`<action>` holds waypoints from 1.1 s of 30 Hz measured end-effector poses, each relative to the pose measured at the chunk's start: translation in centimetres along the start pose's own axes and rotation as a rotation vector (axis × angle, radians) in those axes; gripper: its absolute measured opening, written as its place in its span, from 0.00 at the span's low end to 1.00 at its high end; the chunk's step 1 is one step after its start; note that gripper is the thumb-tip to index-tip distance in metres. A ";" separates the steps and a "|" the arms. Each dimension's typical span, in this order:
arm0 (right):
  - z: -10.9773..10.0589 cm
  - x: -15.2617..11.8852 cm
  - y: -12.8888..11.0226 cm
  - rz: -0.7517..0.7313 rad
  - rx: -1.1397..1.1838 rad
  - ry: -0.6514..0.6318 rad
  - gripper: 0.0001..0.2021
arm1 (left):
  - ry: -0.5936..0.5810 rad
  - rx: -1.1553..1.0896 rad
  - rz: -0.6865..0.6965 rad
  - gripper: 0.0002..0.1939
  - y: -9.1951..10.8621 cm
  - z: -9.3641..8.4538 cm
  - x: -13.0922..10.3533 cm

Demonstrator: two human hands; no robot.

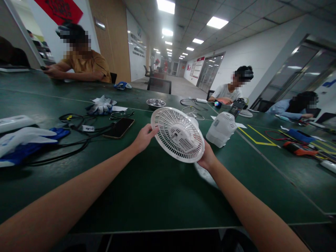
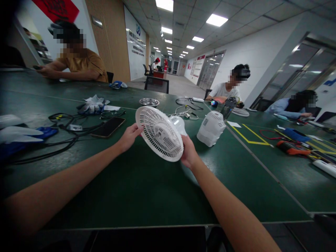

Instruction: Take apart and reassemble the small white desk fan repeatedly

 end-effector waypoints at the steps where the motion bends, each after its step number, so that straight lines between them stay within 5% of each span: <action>1: 0.5 -0.1 0.6 0.040 0.029 -0.034 0.23 | -0.035 -0.061 -0.037 0.23 -0.3 0.6 -0.1; 7: 1.2 0.1 2.8 0.165 0.113 -0.073 0.17 | 0.011 -0.371 -0.287 0.15 -2.5 1.5 -1.1; 16: 1.1 0.7 3.2 0.163 0.115 -0.096 0.15 | 0.027 -0.185 -0.282 0.14 -2.5 1.0 -1.1; 33: 1.2 0.7 3.1 0.162 0.111 -0.120 0.14 | 0.026 -0.177 -0.282 0.13 -2.7 1.0 -1.1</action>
Point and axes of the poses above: each hand's wrist, its own x-axis towards the middle knuckle, its own z-axis out of the palm, y = z × x, the point moved 10 cm from there along x, towards the middle knuckle, and after that the axes turned 1 degree about -x, right-handed, at the moved point
